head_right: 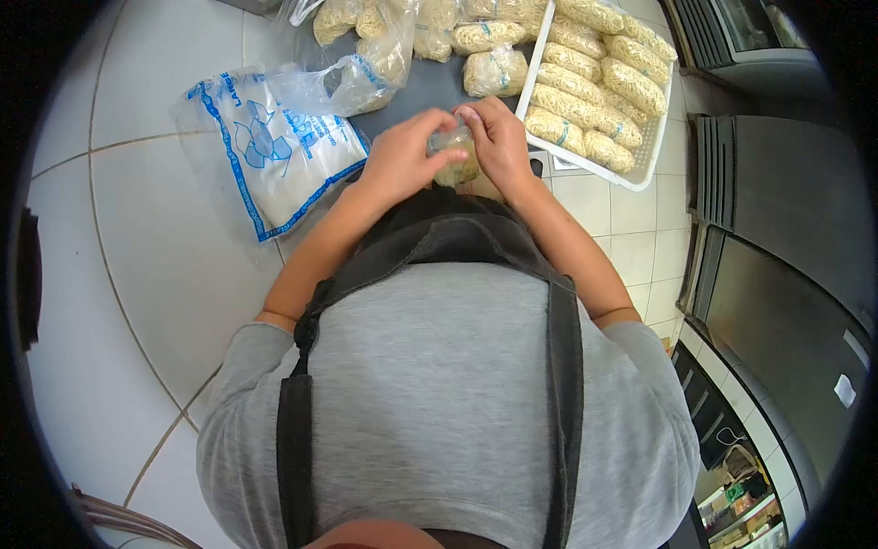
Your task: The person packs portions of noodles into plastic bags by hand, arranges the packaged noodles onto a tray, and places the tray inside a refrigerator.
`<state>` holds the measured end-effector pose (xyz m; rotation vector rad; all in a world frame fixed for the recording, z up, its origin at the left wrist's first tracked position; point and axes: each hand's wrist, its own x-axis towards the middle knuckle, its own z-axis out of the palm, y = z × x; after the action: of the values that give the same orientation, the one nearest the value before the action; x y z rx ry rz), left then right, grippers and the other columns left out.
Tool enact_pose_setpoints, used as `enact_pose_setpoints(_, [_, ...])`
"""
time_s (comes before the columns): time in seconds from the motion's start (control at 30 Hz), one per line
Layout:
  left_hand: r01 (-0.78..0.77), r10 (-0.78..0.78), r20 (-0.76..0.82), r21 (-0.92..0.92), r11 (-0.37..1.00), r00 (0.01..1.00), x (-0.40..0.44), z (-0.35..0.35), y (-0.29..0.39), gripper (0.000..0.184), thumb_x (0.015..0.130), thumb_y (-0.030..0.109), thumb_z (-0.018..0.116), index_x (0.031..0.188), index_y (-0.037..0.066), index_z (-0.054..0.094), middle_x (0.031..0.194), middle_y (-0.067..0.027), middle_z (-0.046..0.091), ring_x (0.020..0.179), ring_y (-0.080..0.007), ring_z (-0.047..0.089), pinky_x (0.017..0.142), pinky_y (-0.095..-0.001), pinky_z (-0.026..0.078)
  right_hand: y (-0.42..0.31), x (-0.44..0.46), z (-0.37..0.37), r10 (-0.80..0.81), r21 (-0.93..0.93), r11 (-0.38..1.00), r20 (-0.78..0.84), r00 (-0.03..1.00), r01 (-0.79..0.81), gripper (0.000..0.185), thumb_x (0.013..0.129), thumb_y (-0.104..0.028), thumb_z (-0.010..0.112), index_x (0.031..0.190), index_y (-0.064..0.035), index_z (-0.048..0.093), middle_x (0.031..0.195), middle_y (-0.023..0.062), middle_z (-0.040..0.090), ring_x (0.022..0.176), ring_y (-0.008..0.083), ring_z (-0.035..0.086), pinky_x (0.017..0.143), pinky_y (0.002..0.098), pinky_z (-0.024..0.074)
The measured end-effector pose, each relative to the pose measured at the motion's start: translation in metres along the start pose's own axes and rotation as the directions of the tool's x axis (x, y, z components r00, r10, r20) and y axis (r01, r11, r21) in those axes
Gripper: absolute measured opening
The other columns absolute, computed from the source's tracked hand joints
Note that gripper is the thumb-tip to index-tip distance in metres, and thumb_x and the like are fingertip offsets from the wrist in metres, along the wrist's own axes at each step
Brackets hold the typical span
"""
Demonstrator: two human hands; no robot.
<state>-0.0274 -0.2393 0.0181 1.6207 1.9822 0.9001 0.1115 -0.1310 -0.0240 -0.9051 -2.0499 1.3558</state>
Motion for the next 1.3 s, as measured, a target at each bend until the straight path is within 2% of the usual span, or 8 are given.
enact_pose_setpoints(0.17, [-0.022, -0.018, 0.136, 0.285, 0.958, 0.991, -0.015, -0.014, -0.022, 0.024, 0.083, 0.02, 0.073, 0.102, 0.008, 0.066, 0.103, -0.0067, 0.069, 0.087, -0.0308, 0.066, 0.073, -0.0394, 0.052, -0.011, 0.006, -0.01, 0.033, 0.052, 0.998, -0.054, 0.998, -0.03, 0.014, 0.096, -0.009, 0.063, 0.104, -0.0028, 0.073, 0.08, 0.009, 0.06, 0.068, 0.0183, 0.058, 0.063, 0.0312, 0.0458])
enact_pose_setpoints(0.3, [-0.109, 0.13, -0.139, 0.146, 0.983, 0.982, -0.01, -0.033, -0.017, 0.011, 0.084, 0.011, 0.07, 0.094, 0.008, 0.071, 0.095, -0.0066, 0.069, 0.083, -0.0283, 0.064, 0.071, -0.0378, 0.051, -0.035, 0.014, -0.028, 0.135, 0.284, 0.952, -0.049, 0.99, -0.115, 0.019, 0.092, 0.002, 0.062, 0.109, -0.0057, 0.068, 0.076, 0.0086, 0.06, 0.066, 0.0176, 0.058, 0.061, 0.0308, 0.0473])
enact_pose_setpoints(0.4, [-0.159, 0.216, -0.336, 0.188, 0.969, 0.917, -0.008, -0.033, -0.019, 0.02, 0.081, -0.001, 0.068, 0.096, 0.011, 0.074, 0.09, -0.0053, 0.069, 0.085, -0.0256, 0.061, 0.071, -0.0356, 0.051, -0.028, 0.025, -0.032, -0.301, -0.303, 0.903, 0.06, 0.952, 0.305, 0.018, 0.085, 0.007, 0.058, 0.092, -0.0094, 0.057, 0.09, 0.0098, 0.06, 0.076, 0.0332, 0.063, 0.064, 0.0393, 0.0518])
enact_pose_setpoints(0.77, [-0.058, 0.122, -0.095, 0.501, 0.863, 0.988, -0.009, -0.049, -0.039, 0.012, 0.078, 0.013, 0.073, 0.09, 0.01, 0.073, 0.09, -0.0036, 0.061, 0.094, -0.0265, 0.056, 0.08, -0.0404, 0.045, -0.027, 0.034, -0.052, -0.308, -0.71, 0.47, 0.424, 0.851, 0.524, 0.013, 0.084, -0.004, 0.061, 0.092, -0.0119, 0.067, 0.105, 0.0058, 0.059, 0.099, 0.0234, 0.064, 0.07, 0.0388, 0.0537])
enact_pose_setpoints(0.97, [-0.126, 0.204, -0.191, 0.354, 0.927, 0.96, -0.008, -0.058, -0.027, 0.019, 0.078, 0.019, 0.08, 0.078, 0.006, 0.065, 0.105, -0.0039, 0.068, 0.103, -0.0276, 0.06, 0.087, -0.0388, 0.046, -0.026, 0.034, -0.057, -0.447, -0.506, 0.687, 0.271, 0.852, 0.522, 0.014, 0.081, -0.01, 0.074, 0.092, -0.0088, 0.066, 0.108, 0.0058, 0.066, 0.09, 0.0284, 0.065, 0.075, 0.0393, 0.0555])
enact_pose_setpoints(1.07, [-0.169, 0.209, -0.249, 0.172, 0.97, 0.946, -0.014, -0.043, -0.042, 0.022, 0.077, 0.013, 0.081, 0.074, 0.004, 0.061, 0.11, -0.0043, 0.071, 0.105, -0.0266, 0.062, 0.091, -0.0387, 0.048, 0.011, 0.022, -0.037, -0.22, -0.233, 0.935, 0.211, 0.952, 0.267, 0.031, 0.08, -0.01, 0.079, 0.107, -0.0082, 0.062, 0.108, 0.0063, 0.069, 0.092, 0.0284, 0.068, 0.082, 0.0372, 0.0558])
enact_pose_setpoints(1.13, [-0.132, 0.134, -0.253, 0.025, 0.991, 0.958, -0.016, -0.04, -0.044, 0.023, 0.078, 0.009, 0.081, 0.074, 0.004, 0.059, 0.11, -0.005, 0.072, 0.104, -0.0257, 0.064, 0.092, -0.0388, 0.048, 0.014, 0.008, -0.024, -0.028, 0.311, 0.95, 0.089, 0.996, -0.001, 0.059, 0.081, -0.014, 0.082, 0.131, -0.0071, 0.052, 0.127, 0.0116, 0.064, 0.11, 0.027, 0.065, 0.095, 0.0388, 0.0517])
enact_pose_setpoints(1.3, [0.213, -0.243, -0.032, -0.378, 0.901, 0.97, -0.03, -0.037, -0.056, 0.022, 0.078, 0.007, 0.081, 0.083, 0.004, 0.06, 0.099, -0.0071, 0.072, 0.103, -0.0203, 0.066, 0.092, -0.032, 0.048, 0.057, -0.012, 0.021, -0.011, 0.152, 0.988, 0.204, 0.979, -0.021, 0.098, 0.075, -0.026, 0.088, 0.153, -0.0073, 0.031, 0.148, 0.0174, 0.048, 0.131, 0.0277, 0.051, 0.109, 0.0452, 0.0401])
